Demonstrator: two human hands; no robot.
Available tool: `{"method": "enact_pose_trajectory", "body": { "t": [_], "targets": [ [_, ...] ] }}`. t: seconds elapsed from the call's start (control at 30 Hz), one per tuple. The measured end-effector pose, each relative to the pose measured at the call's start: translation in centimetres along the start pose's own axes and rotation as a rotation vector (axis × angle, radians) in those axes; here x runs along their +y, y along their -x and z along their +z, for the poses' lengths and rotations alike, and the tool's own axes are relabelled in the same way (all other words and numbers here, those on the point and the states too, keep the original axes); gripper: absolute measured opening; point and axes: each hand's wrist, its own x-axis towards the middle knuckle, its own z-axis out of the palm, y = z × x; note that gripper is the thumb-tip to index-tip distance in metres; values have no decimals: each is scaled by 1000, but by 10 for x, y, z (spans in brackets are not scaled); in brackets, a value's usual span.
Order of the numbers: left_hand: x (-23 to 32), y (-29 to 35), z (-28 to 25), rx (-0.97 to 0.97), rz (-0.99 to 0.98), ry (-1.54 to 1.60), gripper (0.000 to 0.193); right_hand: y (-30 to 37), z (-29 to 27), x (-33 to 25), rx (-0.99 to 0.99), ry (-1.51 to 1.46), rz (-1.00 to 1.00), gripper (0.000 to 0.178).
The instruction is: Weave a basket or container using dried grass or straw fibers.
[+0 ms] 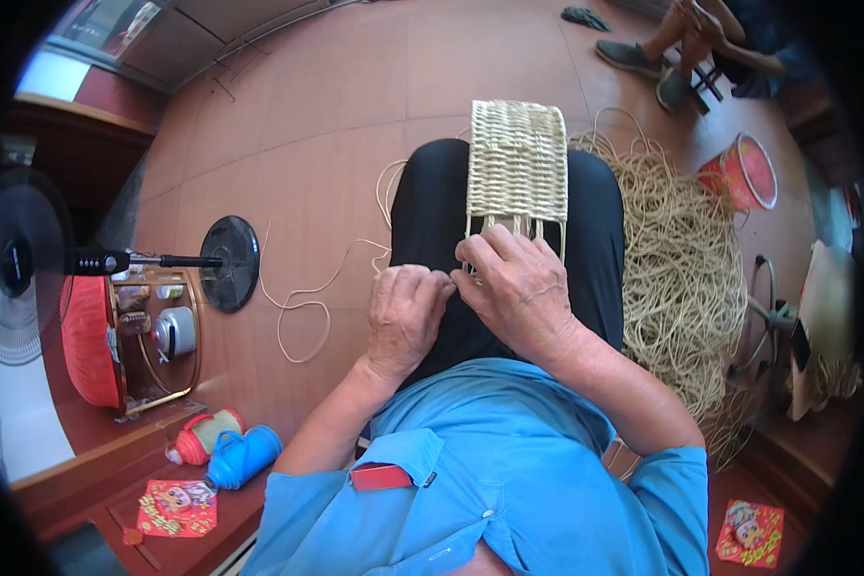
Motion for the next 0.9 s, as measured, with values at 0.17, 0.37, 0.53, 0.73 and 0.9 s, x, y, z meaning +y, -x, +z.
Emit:
{"method": "enact_pose_trajectory", "body": {
  "t": [0.17,0.37,0.53,0.73,0.9],
  "targets": [
    [19,16,-5,-214,33,-180,6,-12,-8,5,-145,-6,-65,21],
    [52,25,48,-639,-81,-133,22,-24,-15,10,-320,-87,-55,22],
    [63,-12,109,-313,-310,584,31,-40,-27,10,-542,-98,103,27],
    [32,-11,140,-438,-357,1009,55,-57,-29,15,-735,-9,-44,33],
    [38,-21,132,-348,-82,414,46,-61,-26,36,-654,-288,-115,41]
  ]
}}
